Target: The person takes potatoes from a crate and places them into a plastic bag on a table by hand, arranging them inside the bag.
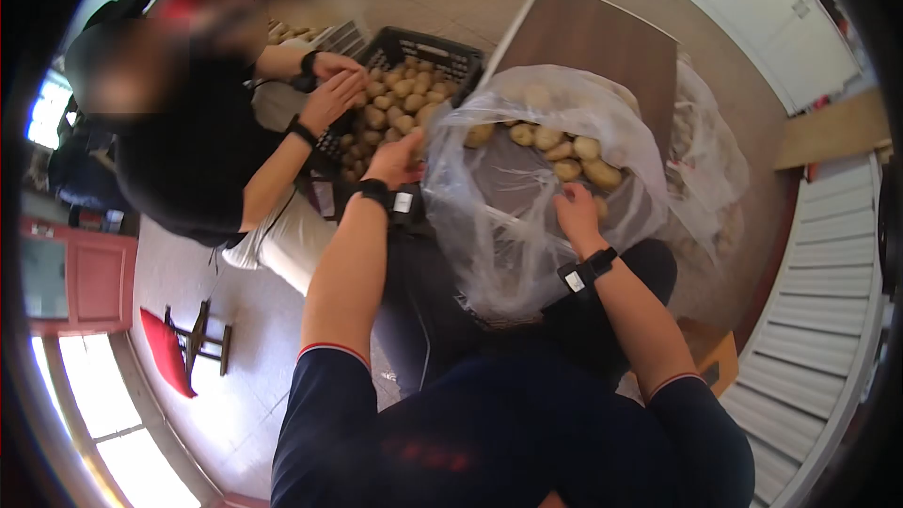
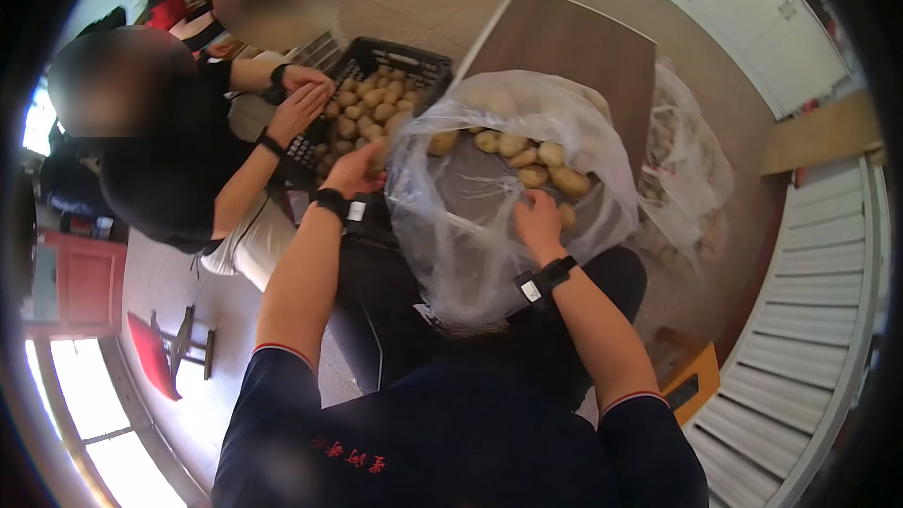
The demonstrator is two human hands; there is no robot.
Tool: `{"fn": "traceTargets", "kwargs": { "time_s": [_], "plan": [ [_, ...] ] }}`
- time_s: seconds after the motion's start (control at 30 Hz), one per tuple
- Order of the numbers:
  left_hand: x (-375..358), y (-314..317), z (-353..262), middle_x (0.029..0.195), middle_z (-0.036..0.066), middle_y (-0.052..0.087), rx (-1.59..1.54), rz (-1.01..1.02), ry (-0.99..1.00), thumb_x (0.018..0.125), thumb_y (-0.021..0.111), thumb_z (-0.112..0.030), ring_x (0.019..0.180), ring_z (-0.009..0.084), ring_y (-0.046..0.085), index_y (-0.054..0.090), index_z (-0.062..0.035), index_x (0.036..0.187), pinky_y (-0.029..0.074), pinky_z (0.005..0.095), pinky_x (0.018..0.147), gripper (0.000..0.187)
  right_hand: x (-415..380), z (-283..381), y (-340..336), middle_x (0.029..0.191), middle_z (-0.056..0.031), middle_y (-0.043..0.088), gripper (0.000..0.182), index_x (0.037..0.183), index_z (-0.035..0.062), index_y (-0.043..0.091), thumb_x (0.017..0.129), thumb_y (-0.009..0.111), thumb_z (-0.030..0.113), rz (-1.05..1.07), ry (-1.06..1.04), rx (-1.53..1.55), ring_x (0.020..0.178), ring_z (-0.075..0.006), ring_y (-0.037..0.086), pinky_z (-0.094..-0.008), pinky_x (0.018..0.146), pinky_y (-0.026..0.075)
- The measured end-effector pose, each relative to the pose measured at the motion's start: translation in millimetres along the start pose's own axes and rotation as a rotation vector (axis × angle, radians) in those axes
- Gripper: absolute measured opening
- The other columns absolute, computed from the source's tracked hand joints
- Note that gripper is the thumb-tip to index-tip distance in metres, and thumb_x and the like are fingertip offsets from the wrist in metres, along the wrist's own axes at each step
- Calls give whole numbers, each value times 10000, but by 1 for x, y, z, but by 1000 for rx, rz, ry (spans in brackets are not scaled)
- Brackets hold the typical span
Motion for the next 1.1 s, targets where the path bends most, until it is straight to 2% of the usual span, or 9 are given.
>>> {"fn": "traceTargets", "kwargs": {
  "time_s": [0.03, 0.1, 0.3, 0.6, 0.67, 0.87, 1.0, 1.07, 1.1],
  "plan": [
    [-6, -5, -3, 928, 54, 582, -2, -25, 5, 811, 732, -416, 724, 226, 584, 613, -103, 1063, 518, 359, 597, 419, -4, 0, -12, 1143, -141, 596, 414, 1163, 70, 598, 786, 633, 238, -19, 15, -6, 1060, -389, 550, -446, 945, 426],
    [-2, -15, -3, 892, 56, 577, -6, -72, 27, 807, 735, -420, 709, 226, 577, 608, -90, 1044, 516, 361, 577, 425, -8, 0, -35, 1245, -147, 535, 396, 1161, 87, 595, 789, 620, 220, -160, 79, -338, 1165, -389, 477, -456, 1003, 380],
    [3, -36, 5, 861, 83, 552, -2, -218, -18, 829, 738, -390, 664, 221, 560, 579, -54, 1065, 520, 349, 551, 440, -10, -37, -37, 1298, -156, 473, 385, 1172, 109, 569, 790, 614, 145, -141, 232, -283, 1189, -409, 455, -471, 1004, 387],
    [12, -55, 13, 931, 140, 544, -49, -279, -34, 819, 727, -366, 687, 277, 568, 557, 9, 1114, 538, 411, 554, 507, -17, -24, -17, 1295, -163, 451, 425, 1207, 136, 534, 792, 605, 79, 39, 169, -293, 1152, -377, 515, -468, 934, 455],
    [11, -58, 13, 878, 146, 543, -24, -313, -44, 864, 707, -322, 647, 249, 580, 541, 21, 1105, 535, 374, 504, 451, -17, -25, -12, 1291, -166, 452, 426, 1203, 134, 539, 785, 604, 76, 77, 139, -299, 1149, -379, 515, -461, 934, 455],
    [19, -67, 16, 887, 153, 558, -91, -284, -28, 890, 625, -210, 711, 260, 602, 551, 26, 1069, 551, 387, 536, 305, -16, -22, -5, 1271, -179, 471, 416, 1161, 98, 569, 747, 614, 84, 32, 26, -177, 1130, -385, 513, -426, 949, 444],
    [9, -60, 12, 963, 148, 564, -106, -388, -22, 870, 607, -150, 765, 279, 589, 561, 19, 1084, 545, 409, 596, 277, -12, -20, -5, 1096, -200, 574, 424, 1156, 73, 572, 737, 632, 94, 5, -40, -98, 1077, -400, 535, -423, 940, 437],
    [15, -48, 9, 953, 119, 545, -101, -231, 29, 880, 614, -163, 811, 263, 571, 549, -6, 1105, 545, 406, 628, 282, -9, -27, -1, 1021, -210, 605, 430, 1162, 63, 570, 738, 633, 93, 0, -66, -63, 1043, -411, 549, -424, 924, 440],
    [11, -42, 8, 953, 119, 545, -98, -221, 25, 880, 614, -163, 811, 263, 571, 549, -6, 1105, 545, 406, 628, 282, -8, -33, 4, 960, -185, 617, 432, 1179, 61, 562, 753, 625, 92, 15, -23, 44, 961, -368, 581, -404, 843, 465]
  ]
}}
Point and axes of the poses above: each hand's wrist, its own x-axis towards the middle knuckle, its own y-axis out of the palm, z = x × y, the point moved 7 cm from there along x, towards the middle knuckle
